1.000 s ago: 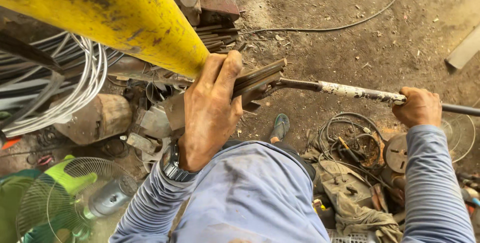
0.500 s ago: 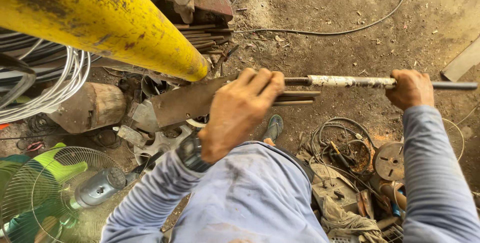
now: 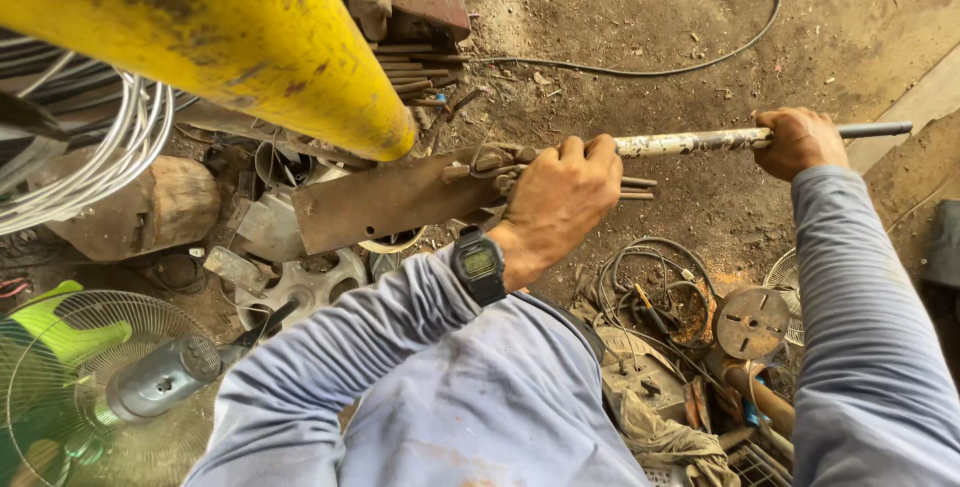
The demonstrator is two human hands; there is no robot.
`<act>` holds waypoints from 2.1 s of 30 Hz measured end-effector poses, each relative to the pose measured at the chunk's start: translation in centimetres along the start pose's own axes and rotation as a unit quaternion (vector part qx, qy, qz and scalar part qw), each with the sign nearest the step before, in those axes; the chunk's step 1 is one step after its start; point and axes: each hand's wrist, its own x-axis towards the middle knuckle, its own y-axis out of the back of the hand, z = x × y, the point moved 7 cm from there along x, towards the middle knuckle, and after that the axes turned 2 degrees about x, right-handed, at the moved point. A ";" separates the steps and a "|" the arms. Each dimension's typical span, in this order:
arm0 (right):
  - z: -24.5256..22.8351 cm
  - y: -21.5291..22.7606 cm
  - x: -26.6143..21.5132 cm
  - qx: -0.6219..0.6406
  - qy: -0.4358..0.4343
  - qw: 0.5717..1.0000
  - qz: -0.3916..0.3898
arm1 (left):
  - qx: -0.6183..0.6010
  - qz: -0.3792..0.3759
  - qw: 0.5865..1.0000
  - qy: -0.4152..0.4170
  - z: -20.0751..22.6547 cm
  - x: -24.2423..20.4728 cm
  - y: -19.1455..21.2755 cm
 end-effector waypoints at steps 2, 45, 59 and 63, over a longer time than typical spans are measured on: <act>-0.2 1.0 0.8 0.013 0.017 0.999 0.044 | -0.003 -0.015 1.000 0.004 0.1 0.1 -1.0; 1.0 -0.9 -6.4 0.057 -0.055 0.995 0.060 | -0.299 0.054 0.919 0.250 -11.5 -10.3 5.2; -4.9 -9.0 -27.0 0.196 -0.303 0.932 0.015 | -0.293 0.124 0.937 0.141 -12.8 -12.1 3.4; -9.1 -11.2 -32.9 0.194 -0.330 0.924 0.018 | -0.361 0.127 0.913 0.140 -13.0 -11.8 3.8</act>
